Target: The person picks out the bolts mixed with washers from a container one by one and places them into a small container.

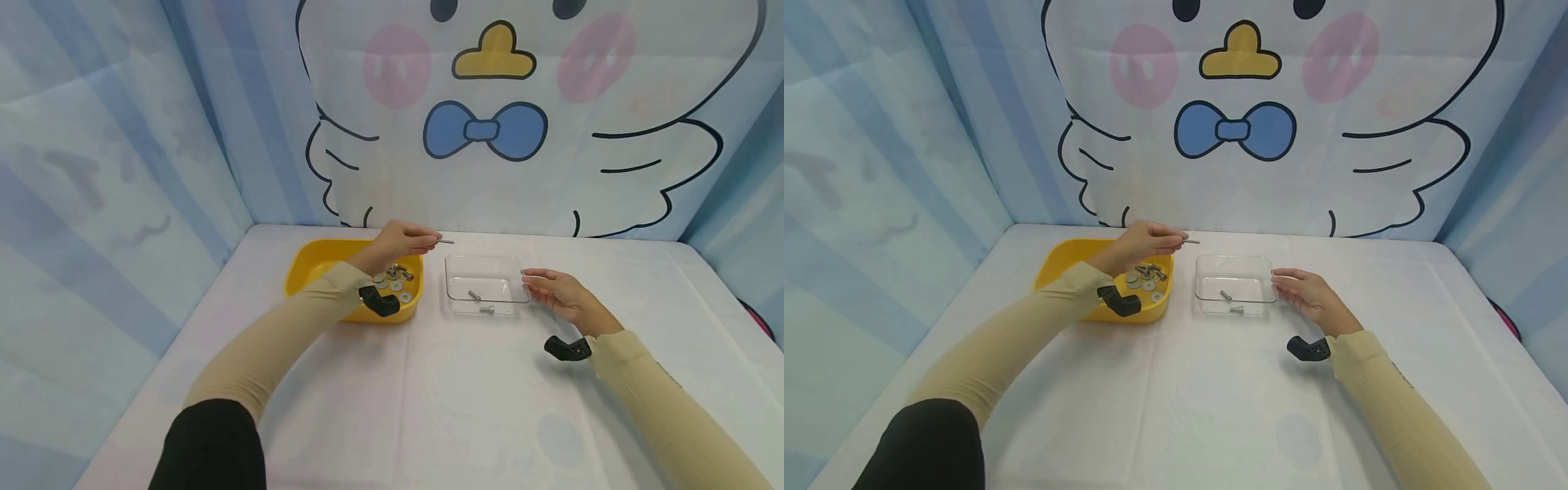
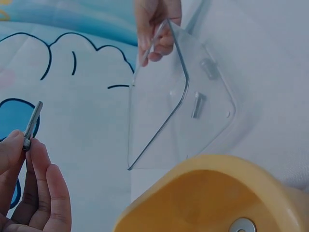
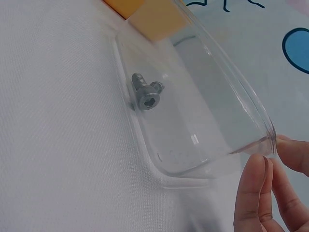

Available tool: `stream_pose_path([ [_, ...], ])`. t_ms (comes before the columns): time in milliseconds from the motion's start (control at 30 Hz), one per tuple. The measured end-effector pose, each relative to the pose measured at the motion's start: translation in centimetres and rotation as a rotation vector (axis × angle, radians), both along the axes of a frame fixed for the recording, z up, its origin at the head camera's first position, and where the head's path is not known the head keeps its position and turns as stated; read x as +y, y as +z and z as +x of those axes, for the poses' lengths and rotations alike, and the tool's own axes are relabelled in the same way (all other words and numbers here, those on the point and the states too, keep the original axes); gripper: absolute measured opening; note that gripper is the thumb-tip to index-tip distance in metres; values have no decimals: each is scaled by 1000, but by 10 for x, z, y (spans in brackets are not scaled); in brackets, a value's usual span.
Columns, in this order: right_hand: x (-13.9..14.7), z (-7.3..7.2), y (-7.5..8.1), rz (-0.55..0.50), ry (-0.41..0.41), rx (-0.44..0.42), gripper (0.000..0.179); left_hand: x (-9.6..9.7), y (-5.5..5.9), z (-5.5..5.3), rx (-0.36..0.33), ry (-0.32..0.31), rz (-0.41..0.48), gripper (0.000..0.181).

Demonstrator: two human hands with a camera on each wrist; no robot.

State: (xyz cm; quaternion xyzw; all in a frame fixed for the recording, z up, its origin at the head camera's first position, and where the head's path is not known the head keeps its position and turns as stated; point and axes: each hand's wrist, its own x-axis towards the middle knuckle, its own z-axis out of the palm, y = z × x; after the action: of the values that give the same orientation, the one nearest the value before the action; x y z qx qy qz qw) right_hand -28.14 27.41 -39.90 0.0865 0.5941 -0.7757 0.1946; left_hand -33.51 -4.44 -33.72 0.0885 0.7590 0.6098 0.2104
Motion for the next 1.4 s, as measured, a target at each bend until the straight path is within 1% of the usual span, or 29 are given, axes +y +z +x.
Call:
stream_pose_path([
  [133,0,0,0,-3,7,2,21,7,-5,-1,13,-10,-27,33],
  [333,0,0,0,8,11,10,21,16,-11,-2,-3,-10,-51,30],
  [500,0,3,2,-7,1,-25,16,22,-12,-3,11,-31,-81,31],
  [600,1,4,3,-14,-4,-38,14,25,-13,-3,8,-40,-92,31],
  [733,1,4,3,6,3,-30,14,30,-16,-4,-1,-35,-85,31],
  [833,0,3,3,21,10,-23,13,33,-20,-6,-6,-14,-64,29],
  [967,0,3,2,23,15,-19,13,38,-25,-8,-8,11,-64,26],
  [1033,1,3,2,23,15,-16,13,40,-26,-8,-11,11,-77,26],
  [1233,0,3,3,25,9,-17,12,45,-28,-8,-11,-24,-91,26],
  [1400,2,3,1,8,11,-24,13,49,-32,-8,-11,-28,-94,23],
])
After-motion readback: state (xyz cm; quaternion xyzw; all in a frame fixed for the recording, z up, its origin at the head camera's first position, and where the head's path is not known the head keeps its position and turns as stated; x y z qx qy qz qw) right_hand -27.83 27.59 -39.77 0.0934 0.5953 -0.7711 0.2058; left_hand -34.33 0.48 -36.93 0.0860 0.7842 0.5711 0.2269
